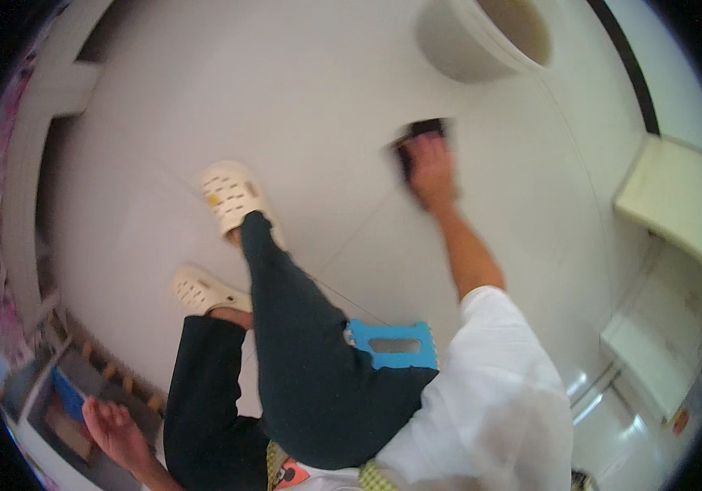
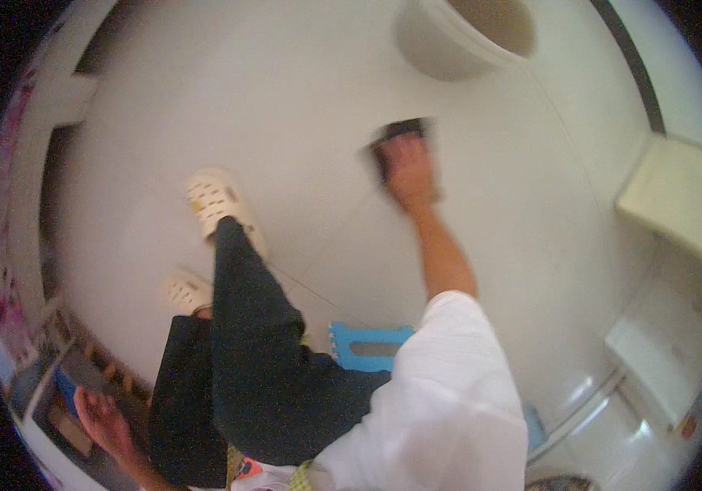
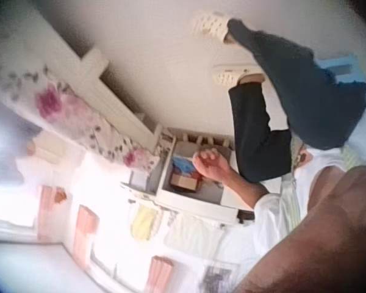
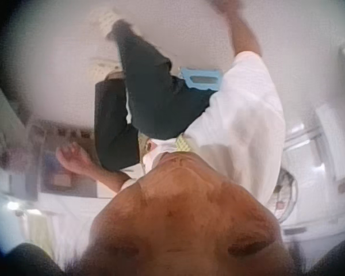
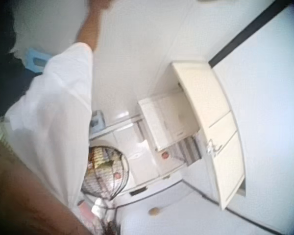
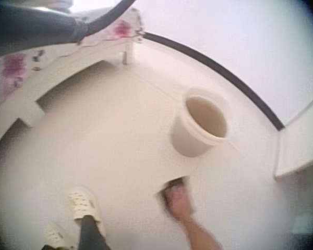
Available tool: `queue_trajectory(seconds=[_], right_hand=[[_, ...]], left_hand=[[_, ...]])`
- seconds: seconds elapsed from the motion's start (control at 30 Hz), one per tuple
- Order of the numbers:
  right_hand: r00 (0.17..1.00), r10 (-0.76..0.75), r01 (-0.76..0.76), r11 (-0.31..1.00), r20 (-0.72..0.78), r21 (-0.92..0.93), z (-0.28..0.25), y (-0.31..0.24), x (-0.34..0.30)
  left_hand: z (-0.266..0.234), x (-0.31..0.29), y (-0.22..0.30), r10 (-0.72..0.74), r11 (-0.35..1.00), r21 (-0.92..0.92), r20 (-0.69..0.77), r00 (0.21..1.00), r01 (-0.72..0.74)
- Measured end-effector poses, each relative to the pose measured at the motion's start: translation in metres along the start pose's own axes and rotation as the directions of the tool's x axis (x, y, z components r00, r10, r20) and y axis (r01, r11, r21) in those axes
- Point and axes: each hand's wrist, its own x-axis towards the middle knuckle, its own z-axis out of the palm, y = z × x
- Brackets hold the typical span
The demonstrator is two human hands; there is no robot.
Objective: The person wipes a white tiled floor using a dark cloth, repeatedly dipping the cloth into a white bucket containing water.
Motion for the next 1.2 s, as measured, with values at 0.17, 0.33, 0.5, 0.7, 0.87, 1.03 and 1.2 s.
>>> queue_trajectory(seconds=[0.17, 0.33, 0.5, 0.7, 0.87, 1.03, 1.2], right_hand=[[0.849, 0.513, -0.483, 0.851, 0.126, -0.207, -0.001, 0.066, 0.071], [0.911, -0.392, 0.334, 0.883, 0.125, 0.331, 0.007, -0.109, 0.049], [0.521, -0.808, 0.642, 0.584, 0.275, 0.497, 0.017, -0.178, 0.066], [0.962, -0.238, 0.225, 0.969, 0.135, 0.105, 0.077, -0.14, 0.186], [0.99, 0.132, -0.131, 0.991, 0.042, -0.028, 0.064, -0.004, 0.159], [0.906, 0.414, -0.385, 0.891, 0.082, -0.241, 0.021, 0.13, 0.009], [0.908, 0.401, -0.404, 0.915, 0.119, 0.002, -0.053, 0.051, -0.025]], left_hand=[[0.02, -0.006, 0.007, -0.049, 0.984, -0.168, 0.1, 0.994, 0.065], [0.015, -0.008, 0.014, -0.022, 0.983, -0.179, 0.107, 0.994, 0.041], [0.031, -0.027, 0.029, -0.053, 0.993, -0.109, -0.008, 0.999, 0.052], [0.007, -0.017, -0.002, -0.016, 0.994, -0.108, -0.037, 0.999, 0.012], [-0.013, -0.012, -0.01, -0.025, 1.0, -0.021, -0.102, 0.994, 0.023], [-0.018, -0.003, -0.012, -0.019, 0.996, -0.087, 0.004, 1.0, 0.019], [-0.017, -0.005, -0.008, 0.037, 0.998, -0.054, -0.042, 0.998, -0.039]])
